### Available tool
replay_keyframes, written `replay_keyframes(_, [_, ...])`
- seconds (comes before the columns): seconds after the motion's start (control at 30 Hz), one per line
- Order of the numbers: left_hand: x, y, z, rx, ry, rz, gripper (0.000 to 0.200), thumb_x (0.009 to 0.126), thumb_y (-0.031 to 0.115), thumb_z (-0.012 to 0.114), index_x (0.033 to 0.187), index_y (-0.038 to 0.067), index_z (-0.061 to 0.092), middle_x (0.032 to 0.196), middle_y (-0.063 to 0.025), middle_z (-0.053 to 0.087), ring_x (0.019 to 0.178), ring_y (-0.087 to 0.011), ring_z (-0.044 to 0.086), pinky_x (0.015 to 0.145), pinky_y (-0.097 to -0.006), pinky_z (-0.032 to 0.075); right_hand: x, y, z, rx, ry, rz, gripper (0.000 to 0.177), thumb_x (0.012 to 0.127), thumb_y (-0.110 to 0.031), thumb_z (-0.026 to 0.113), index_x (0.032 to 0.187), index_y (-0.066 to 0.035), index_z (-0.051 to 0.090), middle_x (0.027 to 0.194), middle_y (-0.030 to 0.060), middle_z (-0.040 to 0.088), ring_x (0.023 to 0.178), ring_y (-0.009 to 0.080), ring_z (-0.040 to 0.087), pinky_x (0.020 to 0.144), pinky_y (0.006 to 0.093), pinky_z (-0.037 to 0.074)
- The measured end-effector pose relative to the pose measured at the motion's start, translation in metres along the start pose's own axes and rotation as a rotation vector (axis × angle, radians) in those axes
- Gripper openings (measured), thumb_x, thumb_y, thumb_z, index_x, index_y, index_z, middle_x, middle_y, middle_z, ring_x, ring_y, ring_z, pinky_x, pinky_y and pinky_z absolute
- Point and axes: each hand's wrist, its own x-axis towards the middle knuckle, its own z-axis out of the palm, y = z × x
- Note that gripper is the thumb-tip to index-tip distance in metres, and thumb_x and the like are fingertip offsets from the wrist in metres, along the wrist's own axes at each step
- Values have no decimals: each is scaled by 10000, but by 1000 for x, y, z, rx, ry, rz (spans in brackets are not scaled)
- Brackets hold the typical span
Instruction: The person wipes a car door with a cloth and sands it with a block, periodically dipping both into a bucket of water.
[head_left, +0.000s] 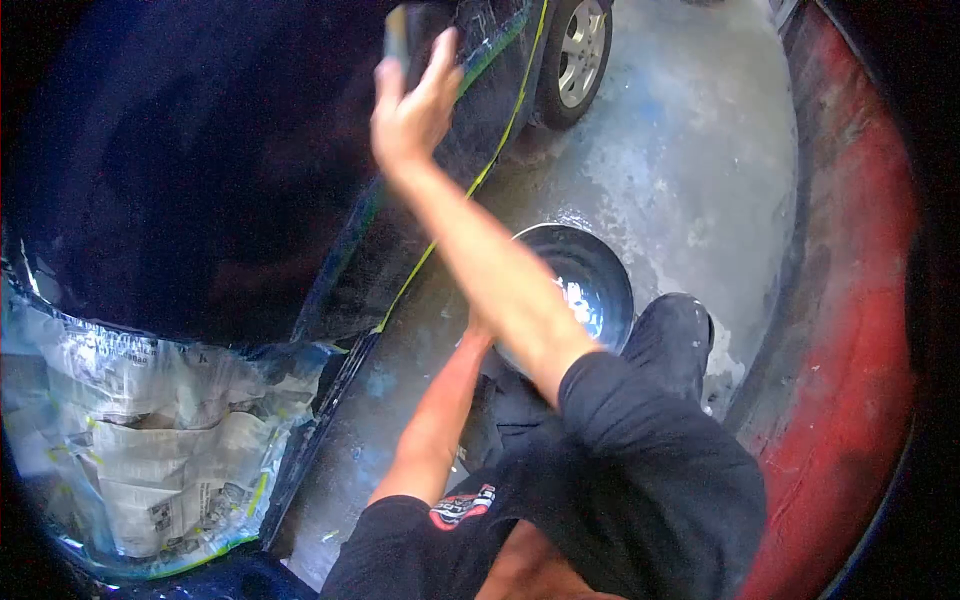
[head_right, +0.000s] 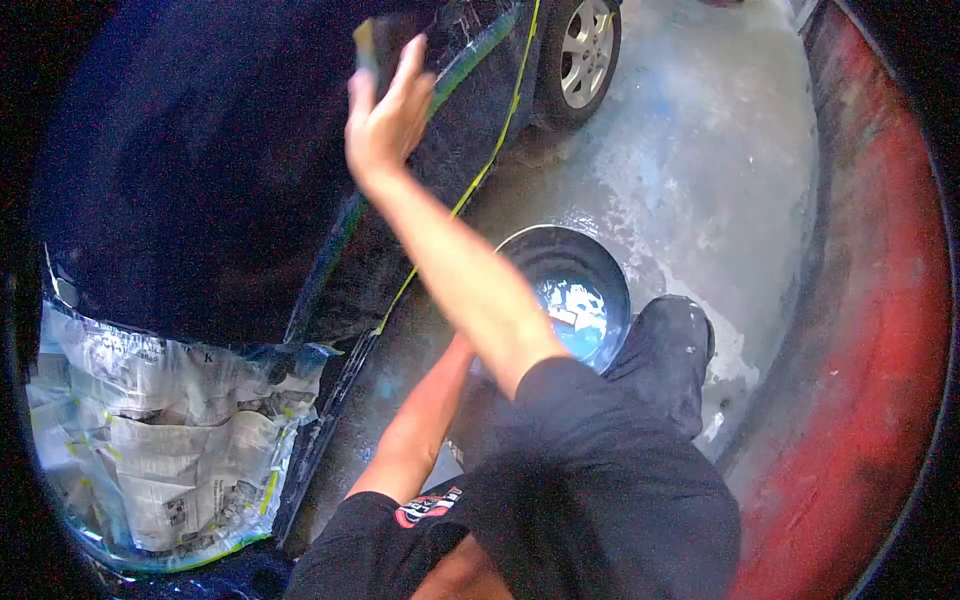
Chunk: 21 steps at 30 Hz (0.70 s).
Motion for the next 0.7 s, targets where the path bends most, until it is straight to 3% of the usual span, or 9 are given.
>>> replay_keyframes(0.07, [-7,-22,-16,-1137,60,299,320,930,293,691,1161,72,683,1061,-134,668,1086,-314,617,942,-460,485,-55,-12,-15,28,-91,-155,913,920,-324,749,1622,-9,258,1151,239,549,1053,444,546,961,513,432])
replay_keyframes(0.1, [-12,-8,2,-1606,-46,189,366,908,308,710,1179,64,684,1120,-146,676,1126,-323,615,982,-455,478,-51,-10,-16,31,-104,-157,901,919,-322,748,1613,-1,272,1153,245,555,1052,447,549,956,514,436])
replay_keyframes(0.17, [-11,-6,4,-1709,-32,117,361,876,319,725,1137,71,700,1144,-147,698,1104,-340,645,980,-454,508,-20,5,-9,14,-66,-175,874,921,-325,742,1598,0,295,1164,261,561,1062,456,554,952,521,442])
replay_keyframes(0.23, [0,-29,-37,-1138,36,183,286,821,292,774,1023,95,727,1002,-116,725,928,-342,705,845,-463,579,52,39,10,-15,2,-105,840,928,-329,727,1588,-24,306,1181,275,560,1093,468,556,966,529,442])
replay_keyframes(0.3, [4,-29,-33,-1182,61,177,303,801,246,791,1051,89,724,1038,-122,726,967,-337,700,871,-448,575,75,46,15,-36,40,9,815,938,-328,711,1587,-49,306,1193,278,558,1121,476,554,984,532,436])
replay_keyframes(0.47, [-9,-30,-39,-1609,57,180,414,897,266,729,1249,61,654,1295,-176,650,1244,-335,596,1077,-429,469,-32,-16,-8,26,-41,-33,889,920,-301,730,1623,-40,251,1195,264,553,1083,462,546,950,517,434])
replay_keyframes(0.53, [-4,-27,-32,-1112,-156,301,309,973,252,655,1223,72,643,1233,-149,644,1238,-265,578,1101,-432,431,-71,-20,-19,99,-167,-127,913,889,-284,773,1613,-32,277,1184,251,550,1060,440,550,957,499,437])
replay_keyframes(0.57, [-22,3,17,-1869,-291,156,461,927,286,713,1312,56,606,1327,-165,619,1287,-286,564,1128,-424,419,-57,-17,-17,98,-132,-122,899,900,-282,762,1614,-34,275,1198,254,549,1081,441,552,967,508,437])
replay_keyframes(0.7, [2,-33,-41,-1210,-78,180,425,819,267,782,1206,106,707,1224,-175,720,1125,-392,668,922,-468,562,92,46,10,-19,10,228,793,934,-300,706,1552,-9,304,1317,313,525,1196,472,547,1030,542,432])
